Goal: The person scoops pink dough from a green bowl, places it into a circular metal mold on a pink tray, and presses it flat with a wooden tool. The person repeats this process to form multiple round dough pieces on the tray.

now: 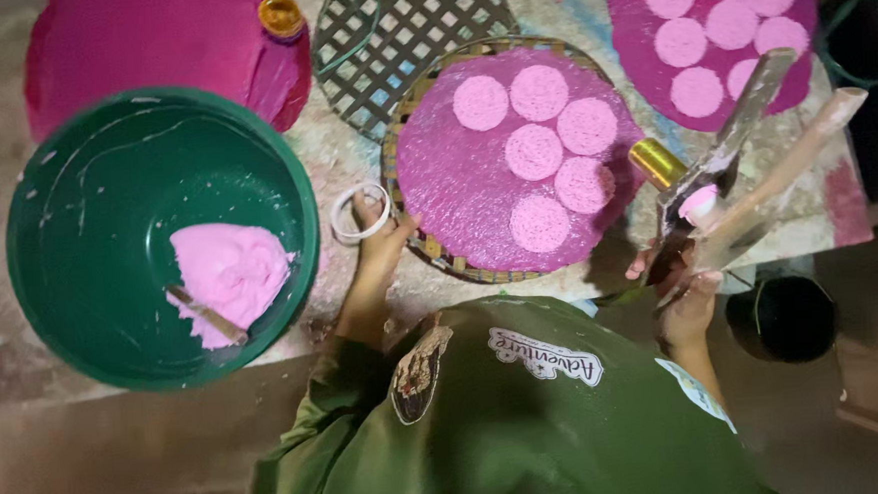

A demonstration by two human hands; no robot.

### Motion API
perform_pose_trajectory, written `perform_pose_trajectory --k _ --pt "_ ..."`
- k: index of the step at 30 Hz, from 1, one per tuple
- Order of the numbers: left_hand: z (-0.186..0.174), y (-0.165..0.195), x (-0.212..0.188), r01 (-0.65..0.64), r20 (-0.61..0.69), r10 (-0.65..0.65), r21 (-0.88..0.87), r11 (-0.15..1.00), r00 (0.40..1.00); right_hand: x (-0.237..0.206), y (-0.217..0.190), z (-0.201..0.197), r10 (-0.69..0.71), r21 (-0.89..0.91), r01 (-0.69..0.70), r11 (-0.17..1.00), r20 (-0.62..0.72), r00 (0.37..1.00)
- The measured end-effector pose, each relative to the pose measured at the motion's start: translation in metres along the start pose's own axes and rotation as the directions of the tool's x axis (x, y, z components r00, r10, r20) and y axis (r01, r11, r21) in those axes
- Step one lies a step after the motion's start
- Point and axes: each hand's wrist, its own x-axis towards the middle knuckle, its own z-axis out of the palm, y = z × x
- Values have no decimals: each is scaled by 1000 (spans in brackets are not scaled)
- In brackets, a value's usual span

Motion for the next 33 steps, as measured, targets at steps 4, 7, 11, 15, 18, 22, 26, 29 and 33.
perform_pose_trajectory --k 4,7,11,15,18,22,26,29,33 --pt "-7 -5 6 -41 4 42 -139 989 999 0 15 9 -3 22 3 1000 -19 1000" --pt "-16 3 10 115 -282 -112 -6 993 953 1 24 9 1 29 -1 1000 12 1000" --pt "-32 32 15 -33 -350 -401 -787 616 847 -5 36 7 -21 5 21 1000 16 1000" --pt "-49 31 7 -149 -395 -285 -774 616 874 -14 41 10 53 37 -52 998 -34 998" --pt "-52 16 -6 -69 -343 -242 -690 720 908 -15 41 13 56 6 -56 998 -32 998" --pt "-75 8 -23 -119 -380 -285 -757 643 880 -17 46 14 89 -59 -92 994 -42 995" --pt "-88 14 -14 -268 -357 -113 -844 464 927 -16 52 14 39 -87 -39 995 3 999" --pt "-73 23 -16 -319 -421 -80 -785 531 903 -15 53 18 3 -65 0 998 45 999" --pt "-10 36 -49 -269 -350 214 -116 956 912 -13 49 23 4 -14 -3 1000 75 997"
